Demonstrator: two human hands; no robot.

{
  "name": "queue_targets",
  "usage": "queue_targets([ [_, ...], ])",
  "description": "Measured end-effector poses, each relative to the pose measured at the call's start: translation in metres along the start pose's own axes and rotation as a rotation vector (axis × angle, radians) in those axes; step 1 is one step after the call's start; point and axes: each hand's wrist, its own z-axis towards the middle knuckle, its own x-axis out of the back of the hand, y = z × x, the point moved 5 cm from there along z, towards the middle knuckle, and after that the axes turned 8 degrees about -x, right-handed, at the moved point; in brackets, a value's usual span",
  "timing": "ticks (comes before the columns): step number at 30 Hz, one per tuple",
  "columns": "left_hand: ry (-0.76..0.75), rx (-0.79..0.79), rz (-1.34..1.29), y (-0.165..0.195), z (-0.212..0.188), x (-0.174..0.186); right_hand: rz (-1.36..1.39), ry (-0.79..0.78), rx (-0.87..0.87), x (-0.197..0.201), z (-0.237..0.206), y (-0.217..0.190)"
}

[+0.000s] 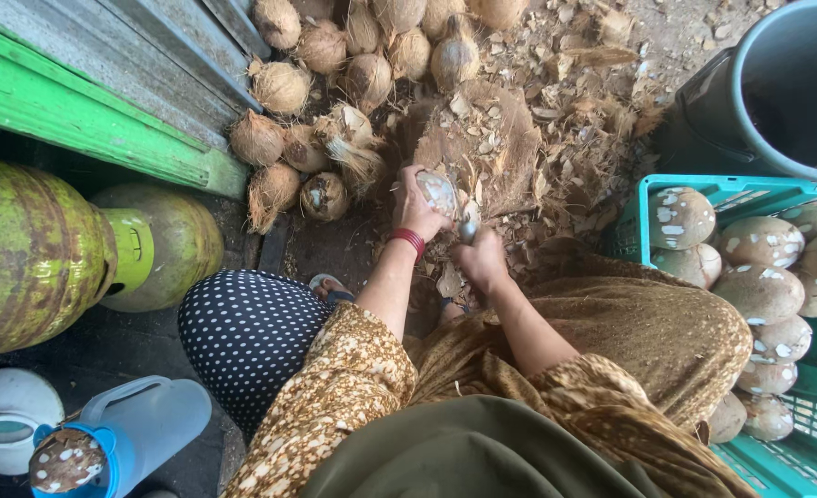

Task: The person sits on the ground and uses a curved knife to remove the husk from a coconut. They rotate the coconut and repeatedly strike the husk with the knife, then place the husked coconut into a nearby crate.

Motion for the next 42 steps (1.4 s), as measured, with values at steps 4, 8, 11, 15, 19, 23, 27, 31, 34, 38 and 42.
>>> queue_targets([
  [4, -0.007, 0.014, -0.089, -0.012, 0.000, 0.000, -0.386, 0.085, -0.177, 0.002, 0.017, 0.022],
  [8, 0.200, -0.374, -0.269, -0.001, 0.003, 0.022, -0.634, 0.273, -0.009, 0.008, 0.011, 0.006],
  [11, 0.055, -0.084, 0.002, -0.008, 0.012, 0.013, -0.703, 0.293, 0.017, 0.004, 0.002, -0.016],
  [15, 0.154, -0.190, 0.109, -0.001, 0.012, 0.006, -0.577, 0.179, 0.014, 0.004, -0.014, -0.038],
  [19, 0.172, -0.140, 0.177, -0.001, 0.015, -0.005, -0.651, 0.206, 0.083, 0.006, -0.034, -0.039],
  [23, 0.056, 0.003, 0.249, 0.000, 0.016, -0.006, -0.595, 0.367, 0.269, 0.003, -0.030, -0.032],
  [27, 0.122, -0.071, 0.111, 0.009, 0.006, 0.007, -0.315, 0.252, -0.110, 0.019, 0.002, -0.012],
  [31, 0.148, -0.095, 0.085, 0.002, 0.005, 0.006, -0.380, 0.232, 0.173, 0.023, -0.008, -0.028],
  [34, 0.157, -0.152, -0.105, -0.014, 0.007, 0.006, -0.438, 0.296, 0.238, 0.015, -0.025, -0.031],
  [38, 0.137, -0.133, -0.112, -0.029, 0.014, 0.013, -0.397, 0.267, 0.159, 0.006, -0.016, -0.024],
  [42, 0.186, -0.147, -0.325, -0.030, 0.011, 0.014, -0.279, 0.153, -0.072, 0.013, 0.005, 0.007],
])
